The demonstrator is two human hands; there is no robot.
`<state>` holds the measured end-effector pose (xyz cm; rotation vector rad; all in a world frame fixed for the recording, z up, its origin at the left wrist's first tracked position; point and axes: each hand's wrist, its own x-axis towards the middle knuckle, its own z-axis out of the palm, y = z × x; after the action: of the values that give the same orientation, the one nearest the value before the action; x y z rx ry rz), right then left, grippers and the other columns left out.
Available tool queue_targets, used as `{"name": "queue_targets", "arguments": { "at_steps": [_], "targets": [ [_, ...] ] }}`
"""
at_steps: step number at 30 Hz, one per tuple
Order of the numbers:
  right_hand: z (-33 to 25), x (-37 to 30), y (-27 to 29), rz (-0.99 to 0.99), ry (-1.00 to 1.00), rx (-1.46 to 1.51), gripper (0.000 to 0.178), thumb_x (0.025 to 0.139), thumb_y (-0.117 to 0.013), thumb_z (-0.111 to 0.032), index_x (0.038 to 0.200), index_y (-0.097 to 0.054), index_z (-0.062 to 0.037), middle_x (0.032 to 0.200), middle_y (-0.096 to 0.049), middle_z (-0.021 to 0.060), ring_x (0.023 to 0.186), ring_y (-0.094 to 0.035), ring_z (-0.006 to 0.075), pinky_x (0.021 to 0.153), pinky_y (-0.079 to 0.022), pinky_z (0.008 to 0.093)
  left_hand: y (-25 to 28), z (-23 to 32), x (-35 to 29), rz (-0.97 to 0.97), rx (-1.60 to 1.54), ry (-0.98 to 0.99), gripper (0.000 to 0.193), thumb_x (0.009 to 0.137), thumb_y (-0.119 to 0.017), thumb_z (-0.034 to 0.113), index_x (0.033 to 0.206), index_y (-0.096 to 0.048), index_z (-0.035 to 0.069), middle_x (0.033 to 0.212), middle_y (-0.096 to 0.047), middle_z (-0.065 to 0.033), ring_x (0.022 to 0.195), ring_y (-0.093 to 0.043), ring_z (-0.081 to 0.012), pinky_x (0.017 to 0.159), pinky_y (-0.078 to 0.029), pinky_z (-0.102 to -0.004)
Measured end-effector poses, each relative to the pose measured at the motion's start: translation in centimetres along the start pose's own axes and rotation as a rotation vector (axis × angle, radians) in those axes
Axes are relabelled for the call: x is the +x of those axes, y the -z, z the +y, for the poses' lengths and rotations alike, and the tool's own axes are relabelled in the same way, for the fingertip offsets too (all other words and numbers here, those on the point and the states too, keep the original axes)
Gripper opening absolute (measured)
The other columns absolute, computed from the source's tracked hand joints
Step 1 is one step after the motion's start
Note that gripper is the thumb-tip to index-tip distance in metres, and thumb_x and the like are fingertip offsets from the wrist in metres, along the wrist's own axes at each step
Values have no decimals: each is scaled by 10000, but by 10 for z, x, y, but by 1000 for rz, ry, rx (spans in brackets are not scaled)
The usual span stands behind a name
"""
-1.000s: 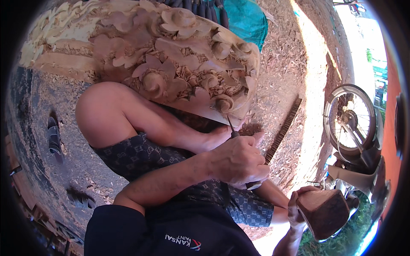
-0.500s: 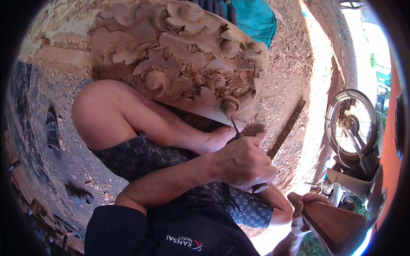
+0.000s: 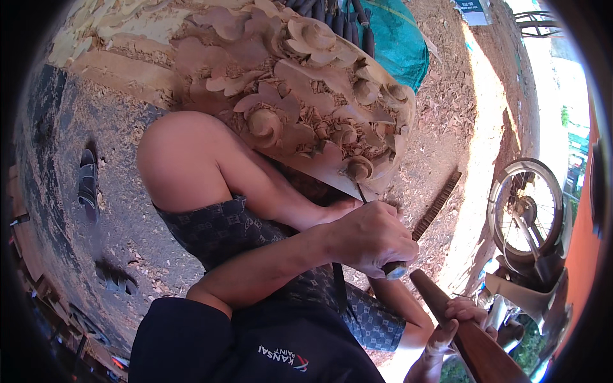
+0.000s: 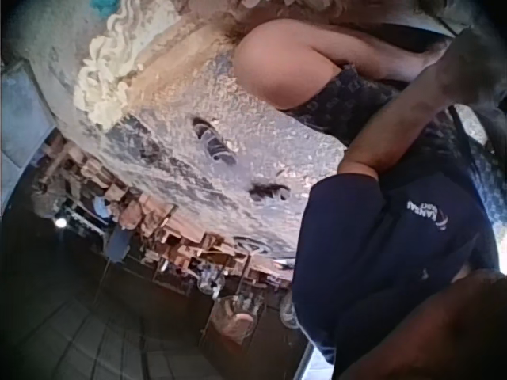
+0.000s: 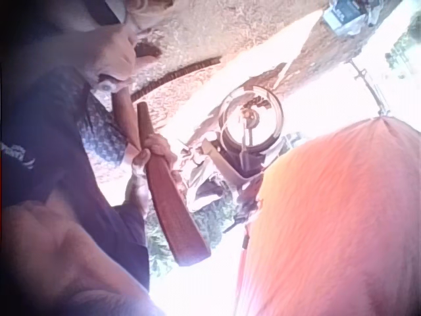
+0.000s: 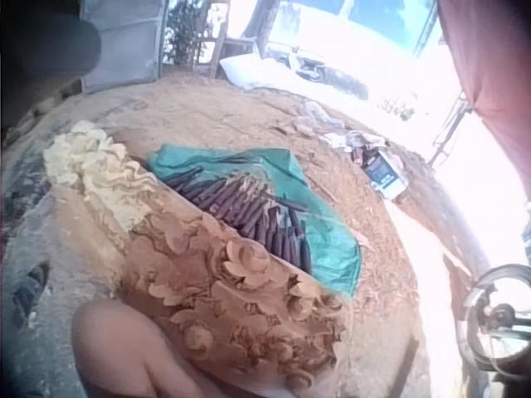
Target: The person is carving a floral pattern into a large piece of wood using a chisel and a wooden mallet. They repeatedly strike the chisel to remove wood shavings and refine the design.
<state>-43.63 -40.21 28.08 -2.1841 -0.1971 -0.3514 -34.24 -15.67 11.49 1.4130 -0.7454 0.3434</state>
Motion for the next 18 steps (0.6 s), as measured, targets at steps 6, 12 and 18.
{"name": "queue_targets", "arguments": {
  "at_steps": [6, 12, 18],
  "targets": [
    [5, 18, 3, -317, 27, -505, 650, 802, -908, -14, 1349, -558, -18, 1025, -709, 154, 886, -704, 348, 850, -571, 438, 6, 0, 2, 7, -11, 33, 179, 776, -808, 124, 798, -631, 114, 751, -681, -41, 693, -696, -288, 658, -487, -434],
    [12, 26, 0, -184, 54, -2, 439, 907, -883, -126, 1155, -530, -44, 988, -708, 149, 881, -709, 248, 810, -588, 394, 4, -6, -6, 6, 4, 72, 214, 771, -822, 125, 774, -609, 104, 734, -670, -74, 677, -678, -328, 668, -514, -449],
    [15, 28, -15, -488, -151, -447, 735, 723, -884, 13, 1386, -573, -45, 1021, -798, 183, 927, -819, 307, 839, -632, 407, 43, 23, -21, 344, 121, 154, 332, 826, -867, 92, 711, -556, 88, 653, -582, -87, 623, -626, -322, 638, -497, -419]
  ]
}}
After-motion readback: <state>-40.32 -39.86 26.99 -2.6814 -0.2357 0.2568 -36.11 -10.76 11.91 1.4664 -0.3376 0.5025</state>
